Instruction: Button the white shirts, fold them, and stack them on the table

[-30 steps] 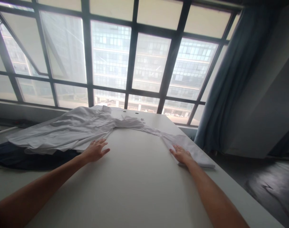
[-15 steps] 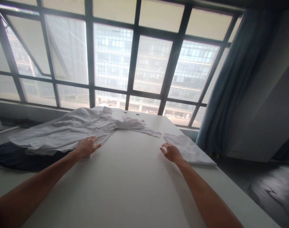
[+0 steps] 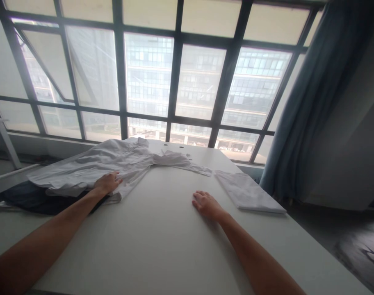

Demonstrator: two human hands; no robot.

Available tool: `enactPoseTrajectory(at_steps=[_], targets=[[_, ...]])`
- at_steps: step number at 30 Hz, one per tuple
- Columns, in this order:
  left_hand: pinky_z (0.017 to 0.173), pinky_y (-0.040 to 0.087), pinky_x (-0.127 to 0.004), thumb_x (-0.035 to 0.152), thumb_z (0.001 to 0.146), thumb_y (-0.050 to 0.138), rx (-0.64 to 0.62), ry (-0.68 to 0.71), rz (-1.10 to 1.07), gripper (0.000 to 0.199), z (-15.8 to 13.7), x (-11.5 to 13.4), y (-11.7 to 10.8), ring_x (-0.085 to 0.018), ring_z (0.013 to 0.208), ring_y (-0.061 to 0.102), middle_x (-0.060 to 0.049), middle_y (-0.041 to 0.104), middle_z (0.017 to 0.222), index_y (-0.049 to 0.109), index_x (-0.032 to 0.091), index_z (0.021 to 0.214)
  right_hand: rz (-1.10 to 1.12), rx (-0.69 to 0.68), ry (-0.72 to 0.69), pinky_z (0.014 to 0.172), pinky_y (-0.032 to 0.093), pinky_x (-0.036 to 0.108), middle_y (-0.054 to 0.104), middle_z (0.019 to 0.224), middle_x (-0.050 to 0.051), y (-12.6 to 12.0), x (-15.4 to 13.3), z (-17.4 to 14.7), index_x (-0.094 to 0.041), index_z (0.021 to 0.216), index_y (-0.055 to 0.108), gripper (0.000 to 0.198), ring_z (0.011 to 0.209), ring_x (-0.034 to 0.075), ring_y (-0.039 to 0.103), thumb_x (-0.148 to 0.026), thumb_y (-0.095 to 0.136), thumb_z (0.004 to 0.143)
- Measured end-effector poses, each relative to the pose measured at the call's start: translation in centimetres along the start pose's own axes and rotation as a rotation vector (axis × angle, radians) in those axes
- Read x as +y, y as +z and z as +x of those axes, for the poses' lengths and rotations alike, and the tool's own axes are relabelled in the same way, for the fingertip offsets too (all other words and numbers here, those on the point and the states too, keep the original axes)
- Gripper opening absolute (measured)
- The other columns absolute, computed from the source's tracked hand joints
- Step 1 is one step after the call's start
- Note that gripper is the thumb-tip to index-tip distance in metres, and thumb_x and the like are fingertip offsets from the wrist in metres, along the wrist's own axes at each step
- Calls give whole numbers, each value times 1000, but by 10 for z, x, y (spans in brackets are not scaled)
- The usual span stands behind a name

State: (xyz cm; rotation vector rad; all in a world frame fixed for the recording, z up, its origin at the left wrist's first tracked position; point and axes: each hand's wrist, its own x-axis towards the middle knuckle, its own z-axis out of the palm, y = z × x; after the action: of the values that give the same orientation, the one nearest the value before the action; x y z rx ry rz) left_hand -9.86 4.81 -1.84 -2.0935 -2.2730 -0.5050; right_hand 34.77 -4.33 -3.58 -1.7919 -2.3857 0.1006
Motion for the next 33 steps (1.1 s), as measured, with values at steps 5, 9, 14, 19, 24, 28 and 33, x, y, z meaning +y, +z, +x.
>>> enactPoseTrajectory(at_steps=[5,9,14,19,24,28,33], targets=[[102,33,-53,45,93,49,186,6,100,45,0,-9,-12,-35,124,47,-19,58,132,63,13,121,3,-9,5,115,31,43,47,147,16,3,-3,1,-11,140,52,57,138,29,41,-44,39,95],[94,42,-47,43,89,54,1,-92,92,37,3,-25,-23,-32,116,54,-14,64,123,69,17,110,4,-13,4,115,31,44,47,148,15,3,-2,1,-13,140,52,57,138,29,40,-44,38,95],[87,46,-39,33,92,47,-10,-125,77,29,6,-30,-25,-27,106,61,-11,68,112,69,18,103,8,-10,1,115,31,44,47,148,15,2,-2,0,-12,141,51,58,138,29,40,-46,38,95],[93,43,-43,38,92,51,7,-82,75,33,8,-30,-19,-30,117,54,-15,61,126,64,13,110,0,-10,1,115,31,46,47,148,17,3,-2,1,-10,140,52,58,138,30,41,-44,38,95],[92,43,-43,35,89,56,26,-81,78,26,7,-37,-18,-31,113,56,-12,64,120,68,16,101,13,-2,-10,115,30,47,47,148,17,5,2,2,-12,140,52,57,138,29,41,-44,39,95],[88,43,-39,34,94,45,135,-82,75,31,3,-33,-23,-28,107,59,-11,65,119,66,17,108,14,-1,-19,115,31,46,47,148,16,6,3,2,-13,140,52,56,137,28,41,-44,39,95],[88,41,-38,30,93,43,248,-58,83,27,-3,-20,-28,-27,104,59,-11,66,113,65,15,101,8,-4,-9,116,30,44,46,148,18,5,1,1,-10,140,52,57,138,28,41,-44,39,95]])
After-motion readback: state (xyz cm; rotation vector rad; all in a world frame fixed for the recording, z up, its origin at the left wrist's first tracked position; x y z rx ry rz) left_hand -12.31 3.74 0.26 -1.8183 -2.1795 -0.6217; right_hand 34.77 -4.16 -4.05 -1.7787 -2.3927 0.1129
